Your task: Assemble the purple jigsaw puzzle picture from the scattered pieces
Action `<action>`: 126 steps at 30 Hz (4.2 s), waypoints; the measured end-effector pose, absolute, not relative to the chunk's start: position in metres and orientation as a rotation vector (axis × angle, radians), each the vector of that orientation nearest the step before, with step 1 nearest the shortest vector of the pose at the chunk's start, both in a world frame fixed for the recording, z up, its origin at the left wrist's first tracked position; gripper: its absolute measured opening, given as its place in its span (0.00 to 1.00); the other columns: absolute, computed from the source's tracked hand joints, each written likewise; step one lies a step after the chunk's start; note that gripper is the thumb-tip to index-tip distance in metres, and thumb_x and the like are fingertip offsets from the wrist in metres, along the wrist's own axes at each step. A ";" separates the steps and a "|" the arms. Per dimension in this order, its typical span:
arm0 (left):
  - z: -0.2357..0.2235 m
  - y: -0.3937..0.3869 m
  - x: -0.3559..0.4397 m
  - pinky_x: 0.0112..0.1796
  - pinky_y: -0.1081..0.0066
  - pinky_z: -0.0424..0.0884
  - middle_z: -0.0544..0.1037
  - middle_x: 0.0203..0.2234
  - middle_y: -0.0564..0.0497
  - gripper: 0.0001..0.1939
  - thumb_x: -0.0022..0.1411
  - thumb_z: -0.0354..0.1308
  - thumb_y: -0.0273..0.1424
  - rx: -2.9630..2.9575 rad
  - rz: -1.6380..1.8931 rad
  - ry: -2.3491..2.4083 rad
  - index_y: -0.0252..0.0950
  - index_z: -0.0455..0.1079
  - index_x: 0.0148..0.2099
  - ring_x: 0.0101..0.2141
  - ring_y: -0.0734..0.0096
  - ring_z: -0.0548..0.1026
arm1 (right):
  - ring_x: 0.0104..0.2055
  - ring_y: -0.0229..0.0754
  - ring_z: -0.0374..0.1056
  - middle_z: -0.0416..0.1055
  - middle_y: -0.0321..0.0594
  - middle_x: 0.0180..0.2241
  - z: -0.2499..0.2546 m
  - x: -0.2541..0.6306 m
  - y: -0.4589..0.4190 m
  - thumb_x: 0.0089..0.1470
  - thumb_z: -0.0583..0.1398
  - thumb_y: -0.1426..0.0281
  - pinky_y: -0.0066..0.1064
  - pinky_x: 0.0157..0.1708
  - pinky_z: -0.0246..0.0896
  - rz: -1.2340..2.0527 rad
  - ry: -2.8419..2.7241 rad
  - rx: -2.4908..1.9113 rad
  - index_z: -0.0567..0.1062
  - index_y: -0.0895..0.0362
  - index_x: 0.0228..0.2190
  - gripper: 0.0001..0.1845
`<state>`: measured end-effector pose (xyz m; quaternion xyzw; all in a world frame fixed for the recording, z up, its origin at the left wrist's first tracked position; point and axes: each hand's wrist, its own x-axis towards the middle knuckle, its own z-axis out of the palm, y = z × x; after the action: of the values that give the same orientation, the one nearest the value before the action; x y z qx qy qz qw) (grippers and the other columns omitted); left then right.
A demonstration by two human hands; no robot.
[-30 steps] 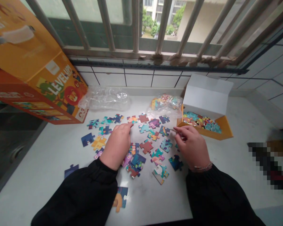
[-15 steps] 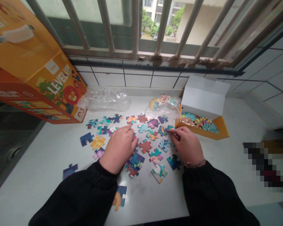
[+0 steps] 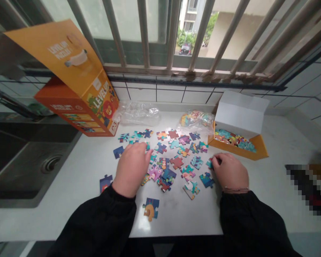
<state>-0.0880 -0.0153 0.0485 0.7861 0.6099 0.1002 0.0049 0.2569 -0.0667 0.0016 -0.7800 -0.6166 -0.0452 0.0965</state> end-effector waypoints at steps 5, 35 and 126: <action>0.050 -0.026 -0.133 0.44 0.54 0.73 0.80 0.38 0.35 0.18 0.74 0.57 0.41 2.278 -0.023 2.180 0.30 0.78 0.44 0.41 0.42 0.80 | 0.42 0.52 0.75 0.82 0.48 0.41 -0.002 0.259 -0.079 0.67 0.58 0.66 0.40 0.43 0.64 -0.199 -1.790 -2.235 0.84 0.57 0.37 0.14; 0.004 -0.209 -0.193 0.50 0.51 0.77 0.83 0.54 0.42 0.13 0.75 0.57 0.32 2.602 0.507 1.515 0.41 0.80 0.56 0.52 0.49 0.80 | 0.60 0.55 0.71 0.77 0.44 0.61 -0.017 0.082 -0.218 0.64 0.67 0.67 0.52 0.60 0.68 0.199 -2.301 -1.256 0.76 0.47 0.61 0.25; 0.010 -0.003 -0.096 0.34 0.71 0.70 0.80 0.32 0.51 0.21 0.63 0.71 0.48 1.342 0.996 1.151 0.34 0.77 0.44 0.31 0.70 0.76 | 0.51 0.50 0.79 0.81 0.44 0.52 0.010 0.132 -0.027 0.62 0.66 0.71 0.45 0.52 0.78 0.469 -2.067 -1.011 0.74 0.50 0.61 0.26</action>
<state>-0.0960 -0.0034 0.0097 0.5617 0.4817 0.4167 0.5281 0.1316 -0.0269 0.0102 -0.3973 -0.8118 0.1842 0.3864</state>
